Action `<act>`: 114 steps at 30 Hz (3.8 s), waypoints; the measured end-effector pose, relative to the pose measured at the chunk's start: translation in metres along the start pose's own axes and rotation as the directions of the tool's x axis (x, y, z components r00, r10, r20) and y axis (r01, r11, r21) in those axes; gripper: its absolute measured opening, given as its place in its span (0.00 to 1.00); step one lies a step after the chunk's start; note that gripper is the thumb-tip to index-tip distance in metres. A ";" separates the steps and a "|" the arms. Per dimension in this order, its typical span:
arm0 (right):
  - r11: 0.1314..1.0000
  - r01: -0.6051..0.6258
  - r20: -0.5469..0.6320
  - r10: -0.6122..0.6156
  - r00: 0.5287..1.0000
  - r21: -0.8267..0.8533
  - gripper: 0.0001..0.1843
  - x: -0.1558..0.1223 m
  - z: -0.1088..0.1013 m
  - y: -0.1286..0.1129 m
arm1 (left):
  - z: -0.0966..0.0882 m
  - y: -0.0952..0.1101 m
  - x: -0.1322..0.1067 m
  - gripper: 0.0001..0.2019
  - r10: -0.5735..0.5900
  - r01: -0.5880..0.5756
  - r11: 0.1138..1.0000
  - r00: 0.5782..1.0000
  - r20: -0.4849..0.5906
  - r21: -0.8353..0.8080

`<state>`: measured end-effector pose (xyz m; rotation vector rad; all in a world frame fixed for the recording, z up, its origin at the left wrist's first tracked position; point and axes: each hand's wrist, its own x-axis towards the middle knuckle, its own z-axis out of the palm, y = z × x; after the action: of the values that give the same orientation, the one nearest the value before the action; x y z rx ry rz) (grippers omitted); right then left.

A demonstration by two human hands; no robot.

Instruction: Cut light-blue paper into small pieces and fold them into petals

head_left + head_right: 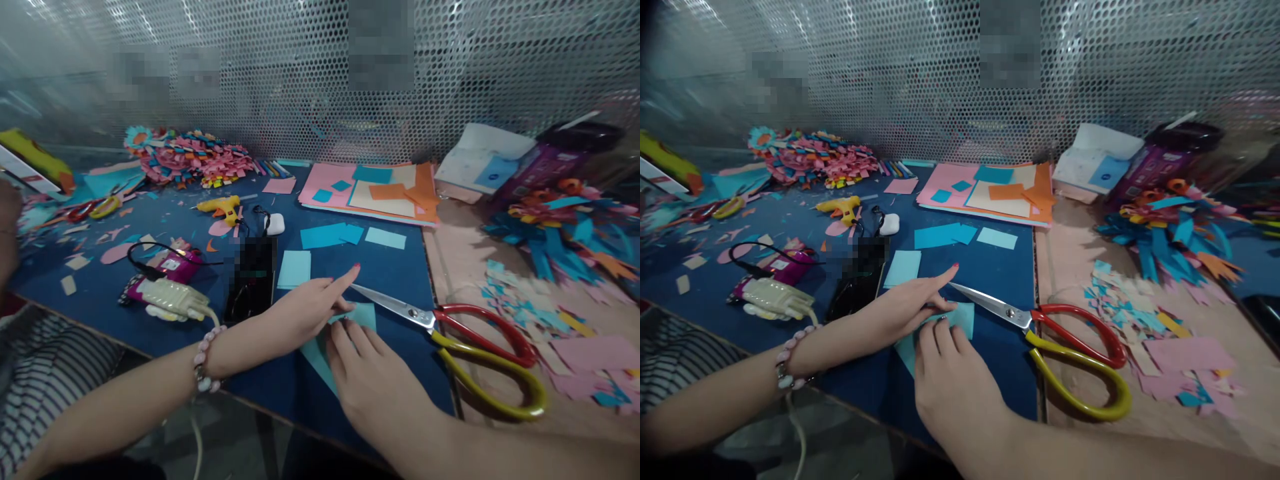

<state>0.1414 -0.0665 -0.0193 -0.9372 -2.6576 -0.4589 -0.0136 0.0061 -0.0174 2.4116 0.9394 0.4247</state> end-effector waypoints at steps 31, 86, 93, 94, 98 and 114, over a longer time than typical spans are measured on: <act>1.000 0.021 -0.023 -0.021 1.000 -0.005 0.19 -0.022 -0.004 0.011 | -0.018 0.008 -0.013 0.27 -0.047 0.022 0.990 0.982 0.182 0.137; 0.531 -0.261 0.071 0.352 0.933 0.806 0.08 0.001 0.000 0.067 | -0.019 0.019 -0.006 0.10 0.005 -0.005 1.000 0.978 -0.210 0.003; 0.459 -0.264 0.139 0.288 0.947 0.848 0.09 0.000 -0.002 0.068 | -0.022 0.020 -0.009 0.12 0.039 -0.042 0.995 0.998 -0.042 -0.087; 0.455 -0.261 0.140 0.281 0.949 0.852 0.10 -0.001 -0.001 0.069 | -0.022 0.020 -0.009 0.12 0.037 -0.040 0.995 0.998 -0.042 -0.086; 0.439 -0.258 0.149 0.268 0.952 0.860 0.10 -0.001 0.001 0.070 | -0.022 0.019 -0.009 0.13 0.030 -0.032 0.999 0.998 -0.052 -0.030; 0.345 -0.306 0.221 0.264 0.939 0.888 0.10 -0.001 0.002 0.072 | -0.022 0.019 -0.012 0.16 0.031 -0.040 0.998 0.988 -0.150 -0.054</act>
<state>0.1879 -0.0127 -0.0072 -0.9311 -2.0882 1.0681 -0.0223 -0.0059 0.0103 2.3741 0.9352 0.6443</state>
